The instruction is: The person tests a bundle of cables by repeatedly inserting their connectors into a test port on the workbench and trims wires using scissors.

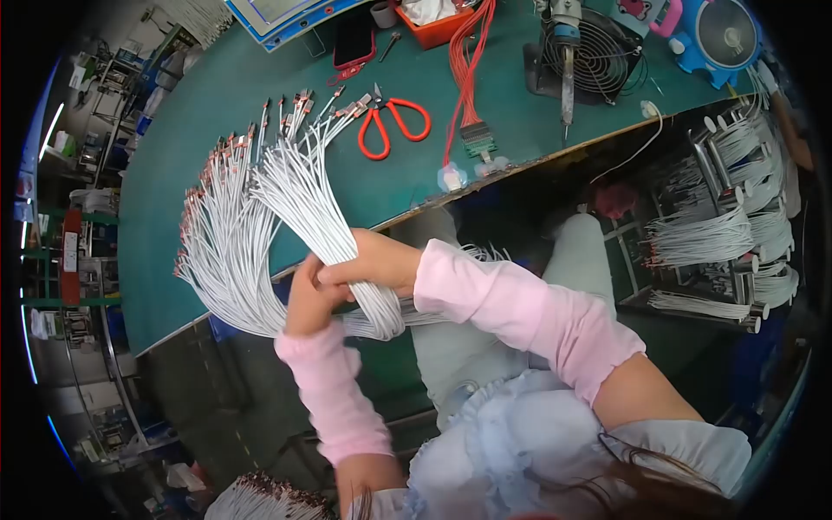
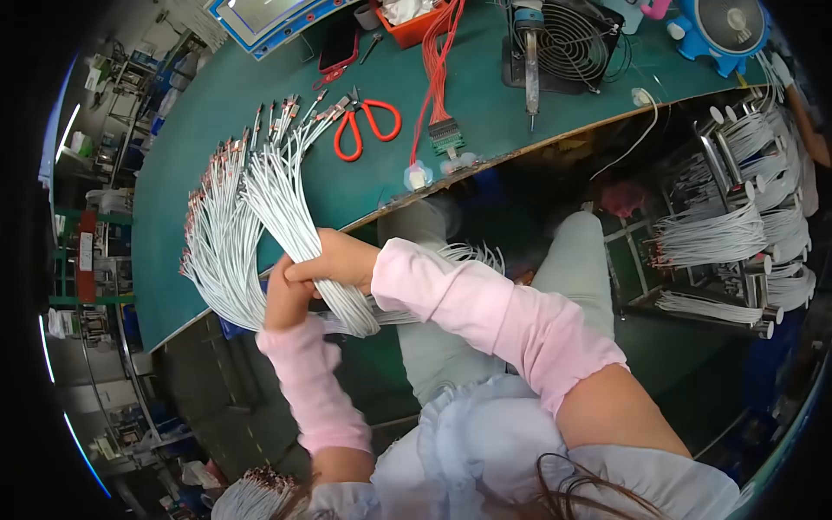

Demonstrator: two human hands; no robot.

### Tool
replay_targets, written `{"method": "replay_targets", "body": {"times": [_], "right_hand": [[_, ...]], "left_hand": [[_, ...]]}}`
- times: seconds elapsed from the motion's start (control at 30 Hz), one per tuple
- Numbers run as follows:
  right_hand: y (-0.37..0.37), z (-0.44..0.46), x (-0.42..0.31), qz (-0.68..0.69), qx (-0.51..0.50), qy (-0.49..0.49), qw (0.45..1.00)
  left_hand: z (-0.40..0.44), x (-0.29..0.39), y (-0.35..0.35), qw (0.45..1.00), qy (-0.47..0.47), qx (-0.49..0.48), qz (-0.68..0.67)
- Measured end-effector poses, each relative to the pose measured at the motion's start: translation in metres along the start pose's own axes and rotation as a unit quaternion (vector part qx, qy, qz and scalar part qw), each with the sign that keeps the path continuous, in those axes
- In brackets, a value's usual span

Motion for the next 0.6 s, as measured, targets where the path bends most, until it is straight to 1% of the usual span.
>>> {"method": "replay_targets", "body": {"times": [0.03, 0.07, 0.1, 0.13, 0.17, 0.2, 0.23, 0.27, 0.3, 0.33, 0.37, 0.47, 0.53, 0.6], "right_hand": [[0.001, -0.006, -0.002, -0.046, -0.003, -0.010, 0.999], [0.000, -0.009, -0.002, -0.054, -0.001, -0.006, 0.999], [0.001, -0.013, -0.003, -0.067, -0.007, -0.012, 0.998], [0.001, -0.016, -0.006, -0.080, -0.011, -0.022, 0.997], [0.000, -0.019, -0.009, -0.091, -0.014, -0.031, 0.995], [-0.003, -0.021, -0.012, -0.094, -0.009, -0.031, 0.995], [-0.008, -0.024, -0.018, -0.105, 0.018, -0.045, 0.993], [-0.012, -0.026, -0.024, -0.114, 0.043, -0.057, 0.991], [-0.017, -0.029, -0.027, -0.122, 0.067, -0.069, 0.988], [-0.018, -0.032, -0.025, -0.122, 0.067, -0.066, 0.988], [-0.018, -0.038, -0.022, -0.137, 0.060, -0.071, 0.986], [-0.023, -0.062, -0.011, -0.160, 0.049, -0.085, 0.982], [-0.035, -0.081, 0.009, -0.214, 0.036, -0.033, 0.976], [-0.052, -0.110, 0.024, -0.289, -0.014, -0.027, 0.957]], "left_hand": [[0.004, 0.025, 0.026, 0.970, 0.041, -0.105, -0.217], [0.010, 0.053, 0.046, 0.880, 0.083, -0.204, -0.421], [0.036, 0.058, 0.036, 0.864, 0.091, -0.105, -0.484], [0.058, 0.060, 0.026, 0.836, 0.096, -0.008, -0.540], [0.071, 0.064, 0.021, 0.835, 0.096, -0.014, -0.542], [0.082, 0.073, 0.014, 0.849, 0.103, -0.063, -0.514], [0.089, 0.076, 0.014, 0.860, 0.112, -0.111, -0.486], [0.086, 0.085, 0.018, 0.857, 0.111, -0.113, -0.491], [0.075, 0.108, 0.018, 0.878, 0.152, -0.101, -0.443], [0.065, 0.129, 0.017, 0.896, 0.193, -0.087, -0.391], [0.057, 0.139, 0.022, 0.896, 0.192, -0.086, -0.391], [0.019, 0.167, 0.041, 0.849, 0.290, -0.092, -0.432], [0.014, 0.140, 0.069, 0.865, 0.268, -0.083, -0.416], [0.002, 0.111, 0.106, 0.896, 0.230, -0.077, -0.372]]}}
Point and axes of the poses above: each hand's wrist, its own z-axis towards the middle knuckle, its own y-axis out of the palm, x = y × z, the point moved 8 cm from there along z, towards the middle knuckle, and after that the axes turned 3 degrees about -z, right-handed, at the moved point
